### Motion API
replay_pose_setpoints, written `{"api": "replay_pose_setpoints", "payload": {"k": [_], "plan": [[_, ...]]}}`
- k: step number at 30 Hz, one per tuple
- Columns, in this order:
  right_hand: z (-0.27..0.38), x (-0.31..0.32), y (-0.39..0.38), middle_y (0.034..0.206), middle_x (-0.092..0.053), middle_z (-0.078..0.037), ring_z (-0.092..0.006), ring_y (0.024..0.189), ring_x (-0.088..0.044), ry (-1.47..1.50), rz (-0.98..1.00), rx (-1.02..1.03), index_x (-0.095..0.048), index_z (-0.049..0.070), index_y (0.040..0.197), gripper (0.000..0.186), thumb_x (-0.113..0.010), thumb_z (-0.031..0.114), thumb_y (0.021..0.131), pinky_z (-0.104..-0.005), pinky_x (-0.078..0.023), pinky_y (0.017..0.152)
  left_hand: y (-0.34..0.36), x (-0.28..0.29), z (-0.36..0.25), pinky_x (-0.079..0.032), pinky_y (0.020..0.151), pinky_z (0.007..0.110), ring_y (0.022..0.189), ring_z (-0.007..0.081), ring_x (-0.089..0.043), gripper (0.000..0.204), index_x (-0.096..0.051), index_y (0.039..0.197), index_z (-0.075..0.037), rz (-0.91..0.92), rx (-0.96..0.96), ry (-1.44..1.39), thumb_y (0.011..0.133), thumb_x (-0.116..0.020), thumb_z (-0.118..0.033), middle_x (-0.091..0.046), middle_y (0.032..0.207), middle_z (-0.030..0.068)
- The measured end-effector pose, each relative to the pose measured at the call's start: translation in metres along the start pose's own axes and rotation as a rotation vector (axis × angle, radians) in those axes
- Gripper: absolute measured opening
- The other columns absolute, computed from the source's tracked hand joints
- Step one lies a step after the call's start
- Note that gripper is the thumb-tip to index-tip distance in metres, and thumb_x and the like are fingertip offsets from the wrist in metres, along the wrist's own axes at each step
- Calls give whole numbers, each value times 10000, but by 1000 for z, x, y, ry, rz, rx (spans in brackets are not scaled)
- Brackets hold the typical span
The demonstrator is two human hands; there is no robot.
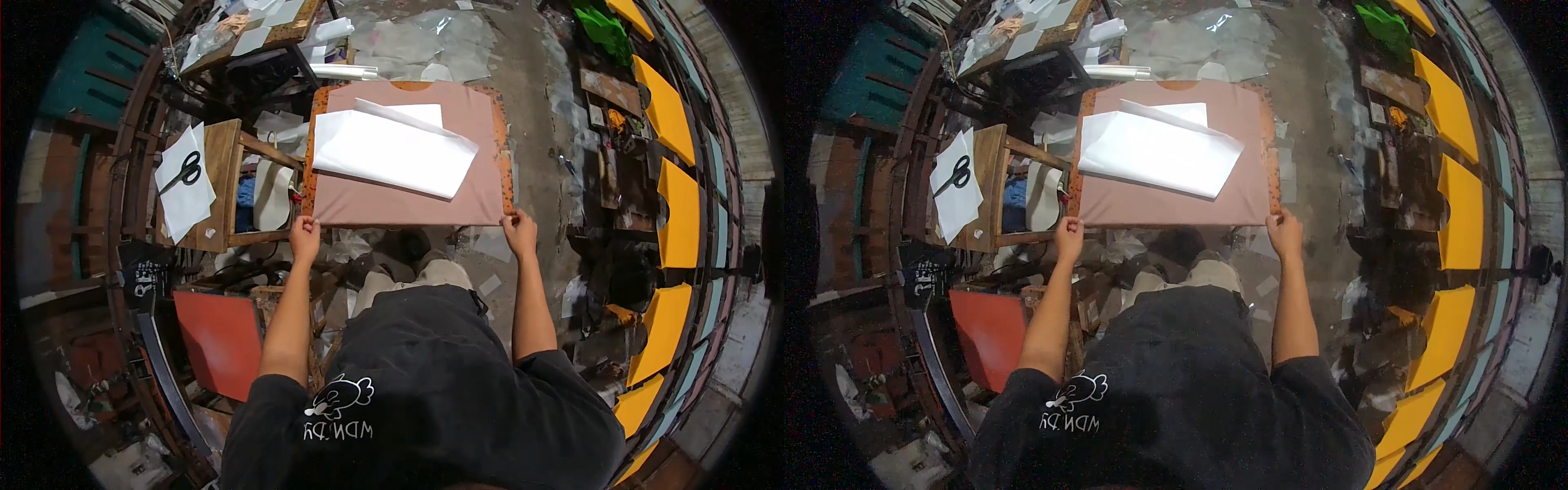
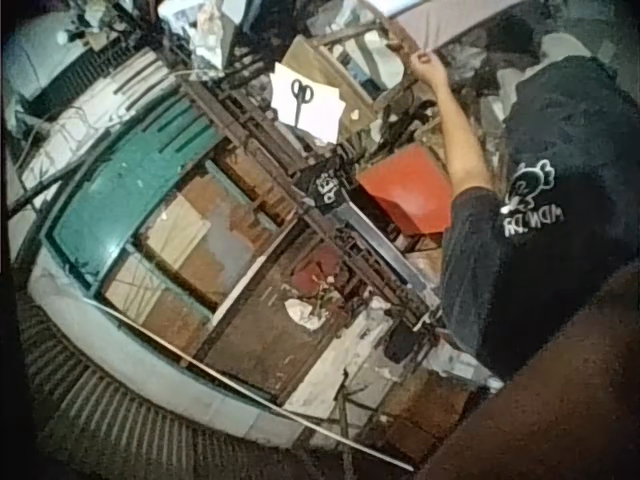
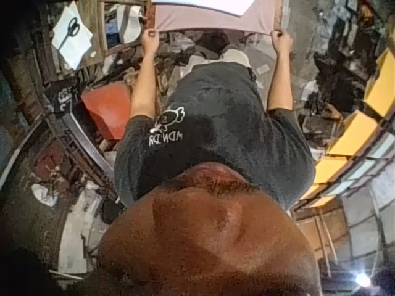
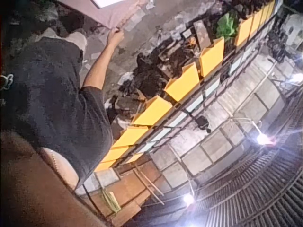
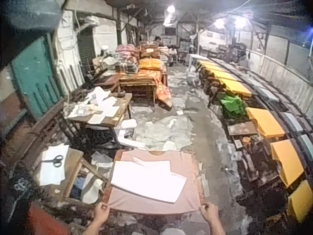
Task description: The person prepares a piece of pink fabric with a bunny design on a wooden table. They place a white paper sheet over the fabric, smooth it down, and wipe the surface with a cloth. The person then uses scissors to cut the white paper along the edges of the fabric design.
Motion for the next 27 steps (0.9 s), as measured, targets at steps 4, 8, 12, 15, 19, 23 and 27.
{"api": "replay_pose_setpoints", "payload": {"k": [4, 8, 12, 15, 19, 23, 27], "plan": [[53, -6, 66, 1015, -721, -177, -320, 903, -706, 34, 31, 94, -690, 38, 1110, 364, -766, 258, 830, -421, -548, 815, -35, -15, -24, -459, 600, 324, 613, 150, -539, 151, -641, 920, -69, 48, 36, -96, 923, -723, -196, -565, 670, 16], [79, -54, 140, 1142, -704, -154, -377, 1070, -666, -162, -135, 465, -536, 113, 1381, 665, -808, 258, 792, -465, -510, 951, -83, -31, -24, -436, 583, 287, 621, 106, -521, 143, -652, 928, -63, 250, 5, -116, 927, -722, -188, -570, 671, 9], [109, -85, 189, 1155, -712, -154, -387, 1113, -666, -262, 207, 322, -410, 156, 1483, 812, -814, 183, 779, -518, -455, 1007, -140, -26, -5, -457, 623, 303, 656, 124, -533, 185, -675, 942, -52, 563, 138, -69, 903, -754, -214, -594, 704, 40], [129, -98, 194, 1124, -715, -152, -359, 1078, -679, -330, 274, 342, -542, 137, 1383, 591, -751, 148, 831, -526, -480, 940, -203, -11, 49, -480, 667, 324, 698, 149, -567, 221, -676, 949, -36, 496, 252, -19, 899, -763, -233, -615, 724, 62], [132, -95, 183, 1002, -699, -149, -363, 982, -678, -278, 328, 433, -689, 100, 1097, 249, -694, 130, 850, -523, -480, 896, -259, 12, 69, -496, 699, 323, 748, 153, -604, 239, -672, 974, -23, 413, 509, 60, 913, -751, -241, -645, 758, 71], [162, -60, 129, 902, -657, -146, -365, 895, -645, -206, 231, 577, -703, 97, 931, 100, -682, 139, 843, -506, -470, 904, -288, 12, 58, -502, 728, 311, 777, 148, -621, 240, -668, 988, -13, 414, 633, -26, 935, -727, -239, -676, 812, 71], [173, -32, 68, 865, -616, -114, -325, 868, -610, -170, 171, 670, -685, 101, 937, 121, -703, 167, 837, -501, -457, 943, -281, -11, 41, -505, 752, 300, 806, 141, -636, 215, -670, 989, -17, 451, 579, -76, 945, -712, -222, -702, 868, 57]]}}
Point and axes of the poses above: each hand's wrist, its own y-axis towards the middle knuckle, its own x-axis out of the back of the hand, z = x × y, the point moved 1 cm from there along y, towards the middle knuckle
